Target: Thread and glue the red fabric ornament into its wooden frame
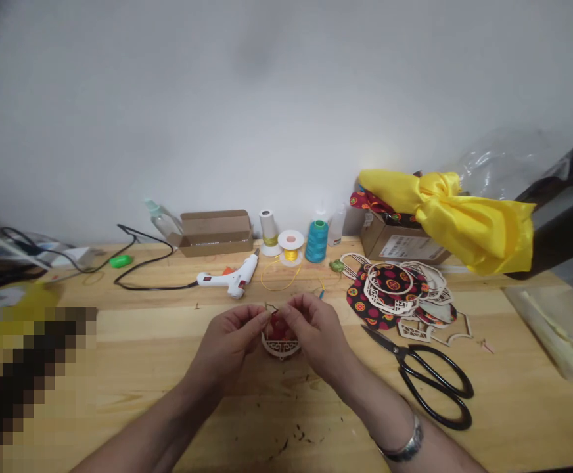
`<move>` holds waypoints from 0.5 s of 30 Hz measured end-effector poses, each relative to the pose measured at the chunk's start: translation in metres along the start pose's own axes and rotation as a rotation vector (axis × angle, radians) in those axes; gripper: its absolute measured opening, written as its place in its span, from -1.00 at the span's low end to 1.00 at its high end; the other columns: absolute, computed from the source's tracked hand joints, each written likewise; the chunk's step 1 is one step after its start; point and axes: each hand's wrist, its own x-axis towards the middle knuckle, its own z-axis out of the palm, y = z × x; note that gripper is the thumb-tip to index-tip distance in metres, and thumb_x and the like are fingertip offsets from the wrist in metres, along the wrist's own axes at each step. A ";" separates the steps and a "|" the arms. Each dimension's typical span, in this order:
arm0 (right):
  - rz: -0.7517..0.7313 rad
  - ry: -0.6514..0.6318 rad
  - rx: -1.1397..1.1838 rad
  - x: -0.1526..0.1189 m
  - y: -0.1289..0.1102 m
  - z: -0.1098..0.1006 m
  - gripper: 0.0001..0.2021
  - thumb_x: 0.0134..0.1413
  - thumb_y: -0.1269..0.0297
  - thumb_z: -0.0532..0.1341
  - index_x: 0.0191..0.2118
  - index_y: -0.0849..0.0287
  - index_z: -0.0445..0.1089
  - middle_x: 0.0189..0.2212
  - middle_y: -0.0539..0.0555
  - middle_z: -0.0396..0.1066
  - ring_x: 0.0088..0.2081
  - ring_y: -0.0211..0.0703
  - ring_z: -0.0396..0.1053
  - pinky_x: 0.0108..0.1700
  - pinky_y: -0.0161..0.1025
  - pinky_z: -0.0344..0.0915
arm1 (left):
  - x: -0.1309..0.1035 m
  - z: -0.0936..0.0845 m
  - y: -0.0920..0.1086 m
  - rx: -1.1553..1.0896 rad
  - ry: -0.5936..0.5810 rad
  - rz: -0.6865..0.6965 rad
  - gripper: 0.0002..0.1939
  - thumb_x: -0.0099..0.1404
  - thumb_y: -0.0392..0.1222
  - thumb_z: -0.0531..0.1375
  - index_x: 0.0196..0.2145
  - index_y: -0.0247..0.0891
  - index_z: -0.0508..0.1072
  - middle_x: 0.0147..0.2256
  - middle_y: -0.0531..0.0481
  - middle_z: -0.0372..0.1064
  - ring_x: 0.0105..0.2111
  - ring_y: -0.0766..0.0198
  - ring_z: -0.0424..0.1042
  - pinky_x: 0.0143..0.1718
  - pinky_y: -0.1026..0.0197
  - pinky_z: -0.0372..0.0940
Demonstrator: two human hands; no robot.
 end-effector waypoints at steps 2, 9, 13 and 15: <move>0.116 -0.053 0.183 0.002 0.000 0.002 -0.78 -0.05 0.15 0.19 -0.48 0.22 0.28 -0.59 -0.01 0.37 -0.54 -0.30 0.29 -0.47 -0.33 0.22 | -0.001 0.000 0.000 0.055 0.010 0.024 -0.79 0.02 -0.12 0.24 -0.57 -0.35 0.43 -0.68 0.13 0.22 -0.67 0.48 0.07 -0.63 0.38 -0.04; 0.198 -0.061 0.277 0.001 -0.002 0.004 -0.74 -0.25 0.19 0.32 -0.47 0.26 0.30 -0.59 -0.04 0.36 -0.55 -0.34 0.28 -0.50 -0.37 0.19 | -0.002 0.000 -0.002 0.154 0.031 0.076 -0.83 0.05 -0.15 0.21 -0.56 -0.32 0.44 -0.63 0.09 0.28 -0.60 0.41 0.19 -0.56 0.37 0.09; 0.194 -0.095 0.354 0.002 0.001 0.003 -0.65 -0.36 0.35 0.36 -0.34 0.23 0.29 -0.52 -0.04 0.39 -0.48 -0.31 0.34 -0.41 -0.34 0.24 | -0.004 0.002 -0.001 0.155 0.039 0.092 -0.84 0.04 -0.16 0.22 -0.54 -0.32 0.44 -0.59 0.07 0.32 -0.55 0.36 0.25 -0.50 0.34 0.16; 0.209 -0.127 0.388 0.002 0.002 0.001 -0.63 -0.33 0.39 0.35 -0.30 0.23 0.26 -0.52 -0.04 0.39 -0.47 -0.32 0.36 -0.39 -0.34 0.25 | -0.005 0.002 -0.001 0.129 0.006 0.081 -0.83 0.06 -0.15 0.21 -0.55 -0.33 0.43 -0.59 0.07 0.32 -0.55 0.37 0.24 -0.50 0.34 0.15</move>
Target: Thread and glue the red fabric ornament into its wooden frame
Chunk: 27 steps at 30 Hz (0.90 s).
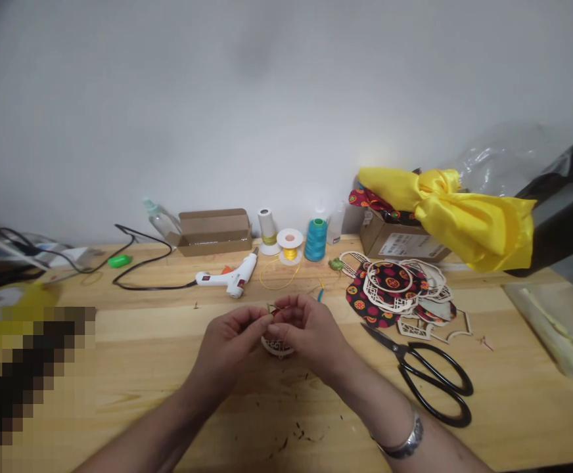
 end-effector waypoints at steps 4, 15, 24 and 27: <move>-0.004 -0.040 0.037 -0.001 -0.002 -0.003 -0.66 -0.27 0.39 0.32 -0.28 0.23 0.25 -0.52 -0.05 0.38 -0.47 -0.31 0.38 -0.37 -0.34 0.25 | 0.002 -0.001 -0.001 -0.099 -0.056 -0.047 -0.78 0.07 -0.16 0.21 -0.62 -0.35 0.41 -0.63 0.06 0.28 -0.60 0.41 0.19 -0.55 0.36 0.09; 0.007 -0.019 0.021 0.002 -0.001 0.000 -0.71 -0.13 0.21 0.26 -0.30 0.25 0.24 -0.59 -0.04 0.38 -0.58 -0.35 0.30 -0.54 -0.40 0.15 | 0.003 -0.003 -0.004 -0.217 -0.148 -0.082 -0.76 0.09 -0.17 0.20 -0.63 -0.37 0.40 -0.61 0.02 0.33 -0.57 0.38 0.26 -0.48 0.32 0.14; 0.041 -0.109 0.117 0.003 0.004 -0.006 -0.72 -0.21 0.36 0.32 -0.30 0.28 0.30 -0.54 0.04 0.44 -0.51 -0.31 0.37 -0.47 -0.39 0.20 | 0.003 -0.002 -0.004 -0.184 -0.154 -0.045 -0.76 0.10 -0.21 0.18 -0.65 -0.36 0.37 -0.63 0.05 0.30 -0.57 0.38 0.26 -0.48 0.31 0.15; 0.064 -0.107 0.119 0.003 0.003 -0.005 -0.77 -0.13 0.29 0.28 -0.32 0.27 0.30 -0.56 0.03 0.42 -0.55 -0.34 0.32 -0.53 -0.42 0.13 | 0.003 -0.002 -0.004 -0.167 -0.139 -0.026 -0.77 0.11 -0.22 0.17 -0.65 -0.35 0.36 -0.63 0.06 0.29 -0.58 0.39 0.26 -0.48 0.32 0.15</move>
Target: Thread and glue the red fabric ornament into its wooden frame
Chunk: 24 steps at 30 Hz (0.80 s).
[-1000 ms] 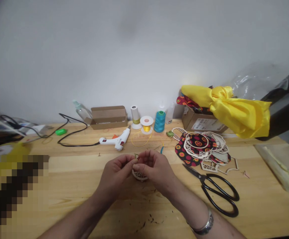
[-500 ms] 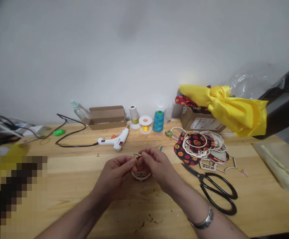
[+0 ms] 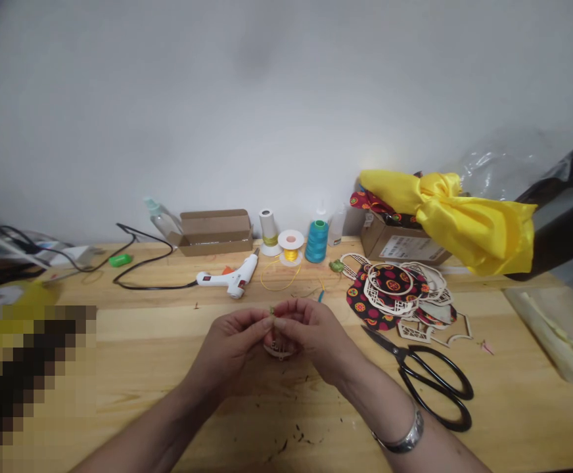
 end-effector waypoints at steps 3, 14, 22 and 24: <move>0.007 0.001 -0.009 0.000 -0.001 0.001 -0.78 -0.03 0.19 0.20 -0.35 0.27 0.32 -0.61 0.01 0.38 -0.60 -0.38 0.25 -0.59 -0.43 0.04 | 0.000 0.001 0.002 0.013 -0.009 0.009 -0.76 0.11 -0.24 0.16 -0.66 -0.34 0.35 -0.64 0.06 0.30 -0.59 0.38 0.28 -0.49 0.31 0.17; -0.001 0.011 -0.095 0.000 -0.001 0.001 -0.77 -0.20 0.29 0.31 -0.34 0.29 0.43 -0.56 0.01 0.37 -0.57 -0.37 0.22 -0.54 -0.38 0.05 | -0.002 0.004 0.005 0.228 0.097 -0.044 -0.85 0.03 -0.23 0.20 -0.61 -0.35 0.44 -0.63 0.02 0.38 -0.59 0.37 0.31 -0.51 0.33 0.22; 0.011 0.145 -0.069 0.000 0.000 0.001 -0.77 -0.34 0.29 0.37 -0.48 0.28 0.39 -0.63 -0.03 0.35 -0.61 -0.38 0.21 -0.57 -0.39 0.04 | -0.004 0.005 0.009 0.334 0.174 -0.031 -0.88 0.00 -0.21 0.23 -0.58 -0.33 0.48 -0.63 0.06 0.40 -0.61 0.40 0.31 -0.56 0.39 0.19; 0.006 0.137 -0.069 0.000 0.000 0.000 -0.79 -0.31 0.28 0.36 -0.52 0.28 0.36 -0.66 -0.04 0.33 -0.63 -0.39 0.19 -0.59 -0.40 0.02 | -0.005 0.005 0.010 0.342 0.168 -0.021 -0.88 0.01 -0.21 0.22 -0.56 -0.32 0.48 -0.61 0.05 0.43 -0.59 0.39 0.34 -0.54 0.38 0.20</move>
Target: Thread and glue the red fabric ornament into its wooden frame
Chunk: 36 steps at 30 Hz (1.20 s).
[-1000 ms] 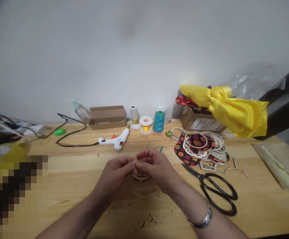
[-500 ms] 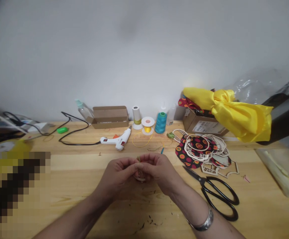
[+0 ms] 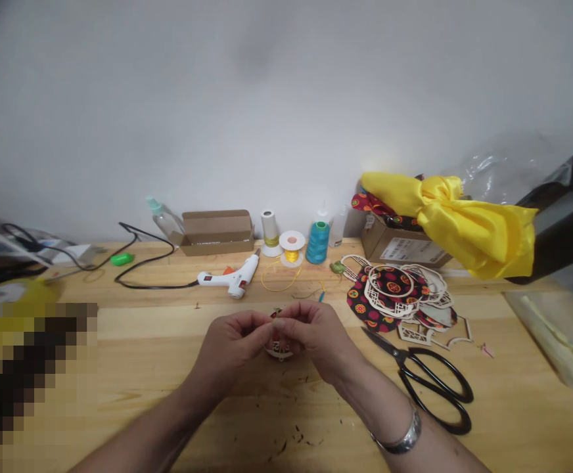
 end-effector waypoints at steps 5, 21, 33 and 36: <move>-0.009 -0.062 -0.016 0.000 -0.002 -0.002 -0.80 -0.23 0.25 0.32 -0.55 0.28 0.34 -0.68 -0.04 0.31 -0.64 -0.40 0.17 -0.60 -0.41 -0.01 | 0.001 0.000 0.001 0.010 -0.045 0.033 -0.88 0.05 -0.23 0.19 -0.55 -0.31 0.50 -0.58 0.03 0.45 -0.56 0.36 0.36 -0.49 0.36 0.23; -0.014 -0.049 -0.018 0.000 -0.006 0.003 -0.74 -0.14 0.14 0.26 -0.45 0.26 0.29 -0.61 -0.01 0.37 -0.60 -0.36 0.26 -0.60 -0.42 0.07 | 0.009 -0.004 -0.008 -0.392 -0.194 -0.119 -0.84 0.02 -0.23 0.23 -0.60 -0.38 0.45 -0.66 0.09 0.25 -0.72 0.55 0.00 -0.69 0.41 -0.15; -0.018 -0.118 0.083 0.004 0.005 -0.003 -0.66 -0.29 0.41 0.35 -0.28 0.25 0.31 -0.45 0.02 0.42 -0.46 -0.30 0.38 -0.42 -0.36 0.25 | 0.008 -0.001 -0.011 -0.536 -0.162 -0.220 -0.83 -0.01 -0.20 0.27 -0.50 -0.40 0.45 -0.66 0.08 0.26 -0.72 0.58 0.03 -0.68 0.42 -0.16; -0.008 -0.133 0.121 0.004 0.007 -0.002 -0.66 -0.28 0.42 0.35 -0.27 0.25 0.31 -0.50 0.00 0.43 -0.50 -0.30 0.38 -0.44 -0.36 0.25 | 0.006 0.000 -0.008 -0.561 -0.170 -0.229 -0.83 -0.01 -0.19 0.27 -0.50 -0.39 0.43 -0.67 0.10 0.25 -0.75 0.60 0.00 -0.70 0.43 -0.20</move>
